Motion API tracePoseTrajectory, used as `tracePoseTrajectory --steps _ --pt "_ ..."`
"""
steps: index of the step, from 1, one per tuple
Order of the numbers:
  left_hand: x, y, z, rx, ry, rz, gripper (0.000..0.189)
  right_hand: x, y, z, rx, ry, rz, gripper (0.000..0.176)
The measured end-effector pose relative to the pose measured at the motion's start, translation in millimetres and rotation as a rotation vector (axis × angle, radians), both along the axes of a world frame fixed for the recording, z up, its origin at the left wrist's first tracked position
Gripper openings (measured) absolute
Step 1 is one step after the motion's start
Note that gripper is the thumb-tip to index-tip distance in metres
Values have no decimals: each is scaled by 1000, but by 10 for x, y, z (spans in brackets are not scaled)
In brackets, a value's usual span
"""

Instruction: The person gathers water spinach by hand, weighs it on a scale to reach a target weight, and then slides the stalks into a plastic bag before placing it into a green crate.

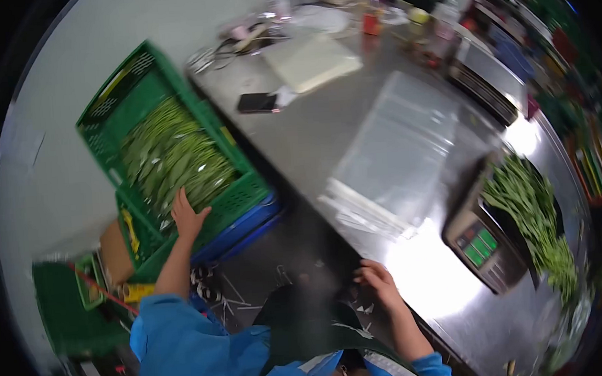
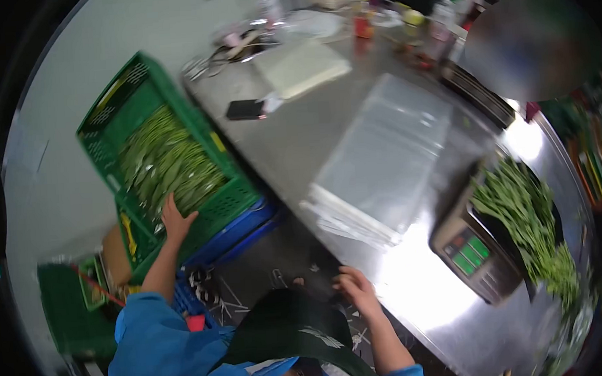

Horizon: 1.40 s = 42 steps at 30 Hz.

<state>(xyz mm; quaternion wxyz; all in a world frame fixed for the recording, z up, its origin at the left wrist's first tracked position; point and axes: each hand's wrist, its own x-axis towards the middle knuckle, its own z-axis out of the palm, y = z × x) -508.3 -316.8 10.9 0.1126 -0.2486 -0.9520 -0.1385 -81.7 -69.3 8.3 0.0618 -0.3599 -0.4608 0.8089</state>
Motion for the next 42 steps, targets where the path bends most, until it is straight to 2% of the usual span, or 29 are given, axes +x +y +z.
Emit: tracePoseTrajectory --steps 1,2,4,5,7,9,11,12,14,15,17,18,20,24,26,30,34,38,39,40,41,42 --pt "-187 -315 -28 -197 29 88 66 -330 -97 -231 15 32 188 41" --pt "-366 -655 -100 -198 28 126 66 -691 -201 -318 -2 -10 358 43" --pt "-712 -1215 -318 -376 -601 131 62 -1338 -515 -668 -92 -49 509 47" --pt "-783 -1417 -483 -370 -663 -9 52 -1642 -692 -705 -161 -86 521 57" --pt "-730 -1627 -796 -351 -375 -203 41 -2234 -1025 -1100 -235 -255 548 70" --pt "-627 -1477 -677 -395 -349 -80 35 -2807 -1423 -1719 -395 -302 373 79" --pt "-650 -1502 -725 -378 -282 -126 33 -3359 -1815 -2459 -497 -363 148 81" --pt "-701 -1439 -755 -384 -277 -142 33 -3564 -1878 -2542 -504 -356 132 81" --pt "-654 -1502 -719 -341 -241 -179 30 -3940 -2184 -2670 -665 -315 -174 80" --pt "-630 -1520 -676 -368 -244 -171 30 -4063 -2340 -2841 -691 -319 -165 80" --pt "-637 -1447 -625 -355 -281 -124 28 -4221 -2424 -3051 -645 -450 -304 70" --pt "-655 -1469 -618 -353 -274 -121 28 -4203 -2446 -3075 -644 -444 -300 70" --pt "-606 -1454 -622 -328 -226 -123 29 -4026 -2447 -3105 -669 -189 -275 59" --pt "-424 -1390 -565 -336 -247 -83 30 -3905 -2395 -3104 -621 -138 -307 62" --pt "-330 -1382 -545 -349 -240 -106 32 -3808 -2363 -3086 -613 -64 -242 58" --pt "-63 -1344 -472 -384 -252 -130 34 -3434 -2327 -2980 -683 -103 -333 49" --pt "755 -1311 -544 -286 -223 -246 27 -2630 -2168 -2964 -761 -107 -305 59" --pt "1680 -1168 -430 -194 -188 -384 25 -1744 -2138 -3582 -796 -116 -315 66" --pt "1921 -1132 -461 -197 -213 -388 26 -1562 -2048 -3219 -694 -263 -430 67" --pt "2152 -1107 -528 -194 -241 -399 26 -1362 -1993 -3373 -724 -306 -458 72" --pt "2339 -1095 -571 -181 -269 -401 27 -1155 -1995 -3810 -770 -159 -452 74" --pt "2471 -1166 -534 -178 -318 -432 28 -1022 -2123 -4014 -790 -82 -507 75"
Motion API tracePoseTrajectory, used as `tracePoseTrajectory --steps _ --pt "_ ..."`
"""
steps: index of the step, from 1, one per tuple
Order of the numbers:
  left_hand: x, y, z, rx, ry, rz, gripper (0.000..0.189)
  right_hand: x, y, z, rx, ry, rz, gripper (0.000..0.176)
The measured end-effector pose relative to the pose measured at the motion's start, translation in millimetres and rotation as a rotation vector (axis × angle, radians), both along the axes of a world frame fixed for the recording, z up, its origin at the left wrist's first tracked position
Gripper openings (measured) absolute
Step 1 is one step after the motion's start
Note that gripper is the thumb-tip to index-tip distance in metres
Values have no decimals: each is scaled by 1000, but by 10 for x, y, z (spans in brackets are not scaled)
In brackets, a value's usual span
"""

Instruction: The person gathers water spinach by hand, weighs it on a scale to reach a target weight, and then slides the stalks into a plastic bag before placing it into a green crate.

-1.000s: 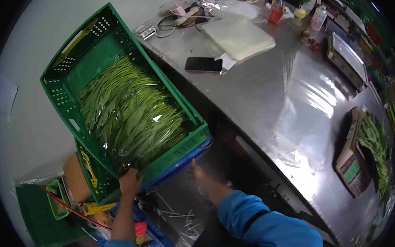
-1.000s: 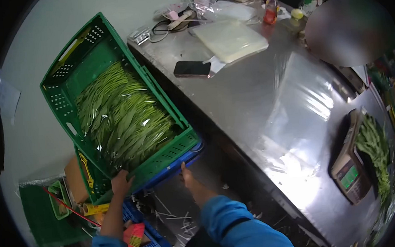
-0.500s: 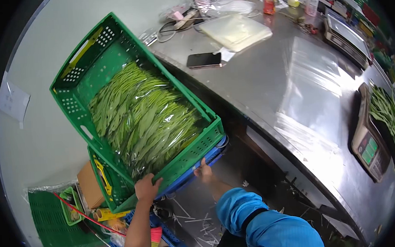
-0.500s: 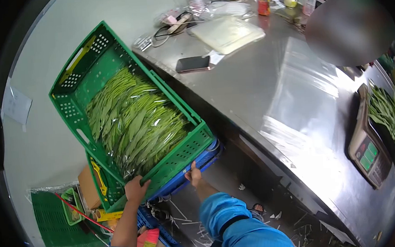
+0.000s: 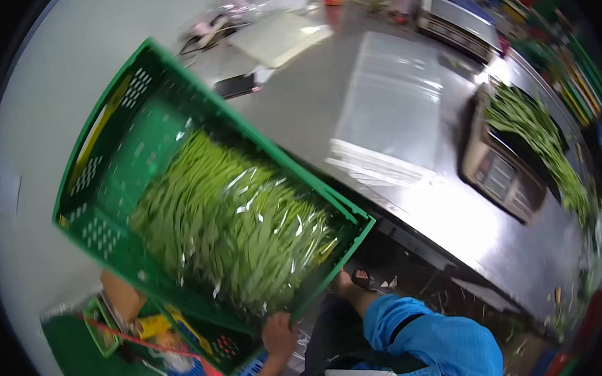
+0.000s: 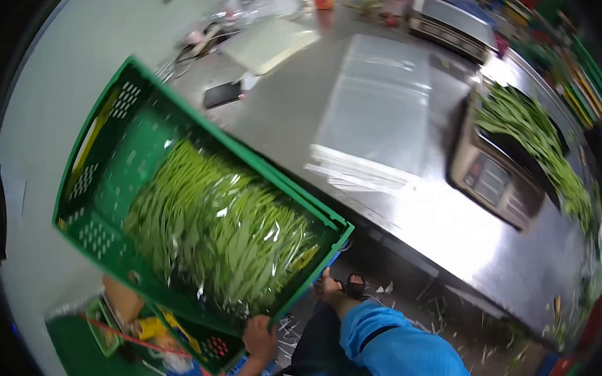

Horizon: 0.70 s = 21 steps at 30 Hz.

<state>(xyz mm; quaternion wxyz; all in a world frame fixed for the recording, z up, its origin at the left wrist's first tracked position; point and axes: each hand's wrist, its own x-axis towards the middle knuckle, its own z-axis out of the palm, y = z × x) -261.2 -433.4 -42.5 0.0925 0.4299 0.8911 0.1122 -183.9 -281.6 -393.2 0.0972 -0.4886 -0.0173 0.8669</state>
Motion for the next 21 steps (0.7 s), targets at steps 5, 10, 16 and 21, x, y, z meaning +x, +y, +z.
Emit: tracePoseTrajectory --steps 5,10,16,21 --pt "356 -123 118 -40 -123 -136 43 532 44 248 601 -262 777 68" --pt "192 -98 40 205 -54 -291 41 1123 227 1406 1478 -236 1168 26" --pt "-25 43 125 17 -112 -343 40 2986 1203 4330 828 -307 607 33" --pt "21 598 395 120 26 -394 39 4534 1437 4227 964 -957 -55 37"
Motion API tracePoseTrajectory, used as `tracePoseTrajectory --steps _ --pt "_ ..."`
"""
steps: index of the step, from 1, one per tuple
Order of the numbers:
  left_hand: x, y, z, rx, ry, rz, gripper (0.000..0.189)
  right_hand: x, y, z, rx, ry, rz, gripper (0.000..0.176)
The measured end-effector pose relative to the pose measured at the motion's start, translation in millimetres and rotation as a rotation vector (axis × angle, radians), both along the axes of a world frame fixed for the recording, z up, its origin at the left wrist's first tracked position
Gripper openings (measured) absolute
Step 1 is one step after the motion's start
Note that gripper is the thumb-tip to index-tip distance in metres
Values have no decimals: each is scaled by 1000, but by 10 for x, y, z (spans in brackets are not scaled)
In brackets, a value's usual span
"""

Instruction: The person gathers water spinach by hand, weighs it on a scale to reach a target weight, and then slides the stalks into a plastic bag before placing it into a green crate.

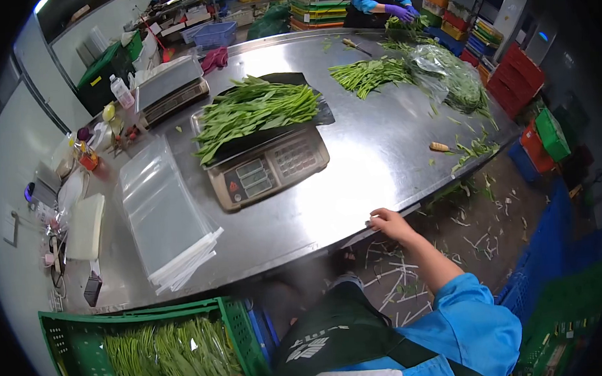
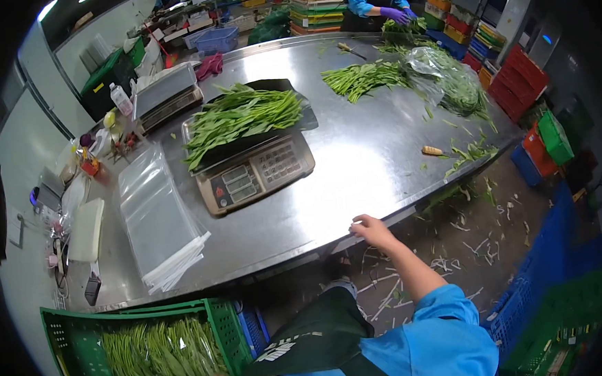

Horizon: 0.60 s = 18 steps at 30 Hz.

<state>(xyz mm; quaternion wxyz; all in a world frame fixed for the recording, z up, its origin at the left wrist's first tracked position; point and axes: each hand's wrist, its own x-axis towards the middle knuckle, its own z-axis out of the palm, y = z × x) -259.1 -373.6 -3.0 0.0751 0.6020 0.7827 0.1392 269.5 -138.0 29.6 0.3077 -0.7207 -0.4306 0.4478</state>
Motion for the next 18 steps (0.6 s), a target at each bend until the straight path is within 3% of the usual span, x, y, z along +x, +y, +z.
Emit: tracePoseTrajectory --steps 1,3,6,8,9,10,11,12,13,14,16,17,18 --pt "113 255 109 118 -4 -83 39 194 45 48 -7 156 -84 38" --pt "555 962 428 265 -112 -310 39 622 244 -8 11 114 -127 37" --pt "1756 2242 917 252 -312 -720 32 1325 786 35 41 220 -177 39" --pt "2759 2974 980 148 -466 -974 28 1728 1260 45 47 345 -246 46" --pt "3290 3302 917 -8 -577 -990 27 1894 1486 -14 40 348 -230 46" --pt "3879 3639 947 -364 -968 -831 32 2045 1732 -61 43 438 -282 48" --pt "4478 4059 797 -593 -1296 -649 36 2189 1991 -99 46 525 -331 51" --pt "5027 4486 977 -736 -1493 -436 40 2314 2235 -153 57 541 -331 56" --pt "5480 4852 971 -605 -1661 -575 40 2383 2454 -110 77 576 -387 53" --pt "5979 5346 812 -659 -1771 -359 43 2447 2681 -119 111 636 -454 53" --pt "6719 6324 443 -247 -1179 -422 56 2565 3048 -279 146 723 -536 54" --pt "6930 6796 302 -25 -993 -459 63 2620 3222 -414 155 751 -553 55" --pt "7084 7236 214 19 -853 -409 68 2656 3360 -538 191 760 -597 57"
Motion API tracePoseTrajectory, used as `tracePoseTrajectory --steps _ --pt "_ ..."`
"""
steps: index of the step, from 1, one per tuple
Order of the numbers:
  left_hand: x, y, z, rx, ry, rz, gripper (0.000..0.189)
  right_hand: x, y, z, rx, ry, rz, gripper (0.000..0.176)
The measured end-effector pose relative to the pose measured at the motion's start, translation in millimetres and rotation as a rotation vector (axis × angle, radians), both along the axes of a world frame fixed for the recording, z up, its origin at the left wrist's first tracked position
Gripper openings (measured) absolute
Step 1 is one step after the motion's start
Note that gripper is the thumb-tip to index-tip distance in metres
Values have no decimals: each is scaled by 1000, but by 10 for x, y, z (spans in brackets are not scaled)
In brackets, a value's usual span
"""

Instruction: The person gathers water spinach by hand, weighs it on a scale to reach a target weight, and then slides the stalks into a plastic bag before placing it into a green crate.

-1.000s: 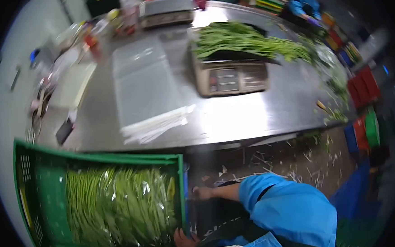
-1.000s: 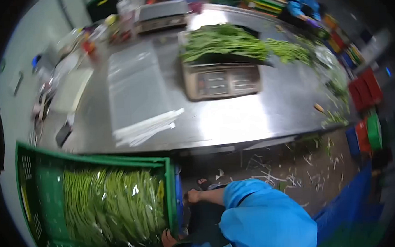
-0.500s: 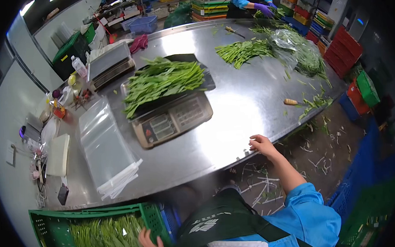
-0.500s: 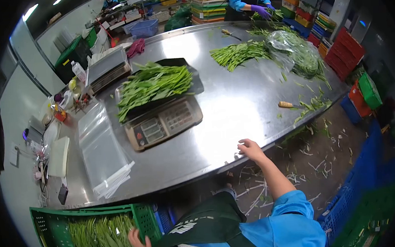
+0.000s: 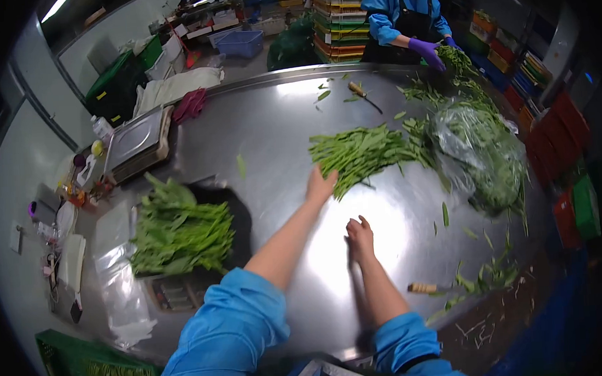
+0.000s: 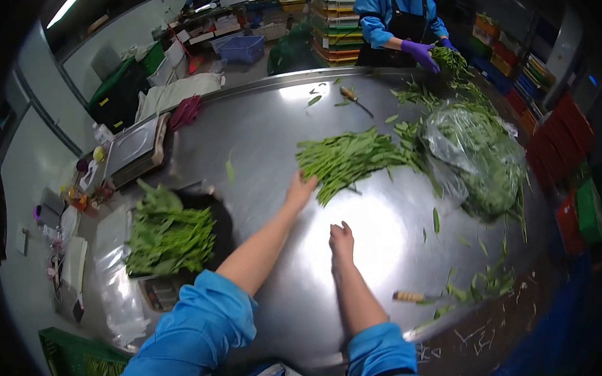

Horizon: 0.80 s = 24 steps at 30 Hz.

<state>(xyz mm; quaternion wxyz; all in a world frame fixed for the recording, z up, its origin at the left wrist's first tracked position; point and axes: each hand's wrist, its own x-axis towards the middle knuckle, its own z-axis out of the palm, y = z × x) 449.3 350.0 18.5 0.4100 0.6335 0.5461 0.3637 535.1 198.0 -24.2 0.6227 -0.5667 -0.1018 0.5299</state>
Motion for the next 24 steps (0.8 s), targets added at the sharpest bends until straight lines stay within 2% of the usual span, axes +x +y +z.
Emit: tracePoseTrajectory --steps 2,4,6,7,9,10,11,13,14,15,17,18,19,21,23,24 --pt "221 782 -216 24 164 37 71 47 287 -196 25 33 -93 62" --pt "324 1214 -130 81 429 -11 74 67 446 -152 -22 88 -161 69" --pt "394 1644 -462 352 666 -50 74 49 590 -39 17 110 -150 75" --pt "419 1792 -536 337 670 -60 74 40 692 26 23 123 -154 76" --pt "463 1913 -486 165 737 -286 69 102 919 136 82 285 -102 78" --pt "495 1882 -471 260 817 -325 61 86 1085 84 128 331 -214 32" --pt "538 1833 -491 249 825 -333 61 104 1252 33 218 377 -210 33" --pt "633 1651 -479 95 663 -473 51 179 1549 -58 311 428 -210 34" --pt "648 1436 -436 76 628 -431 50 227 1671 -87 252 456 -154 36" --pt "610 1321 -585 76 577 -368 51 251 1739 -95 201 483 -94 38" --pt "542 979 -349 -101 535 -263 53 274 1711 -62 287 532 -19 45" --pt "472 821 -336 -117 453 -183 51 232 1589 -11 273 446 56 47" --pt "391 632 -328 -135 368 -101 50 148 1428 33 327 181 76 47" --pt "191 -14 -59 -75 178 61 41 -10 889 414 249 -7 136 46" --pt "-114 -833 315 -120 -115 71 33 -180 211 597 292 -77 265 39" --pt "-309 -1276 476 -154 -127 58 31 -277 -197 747 291 -140 367 40"
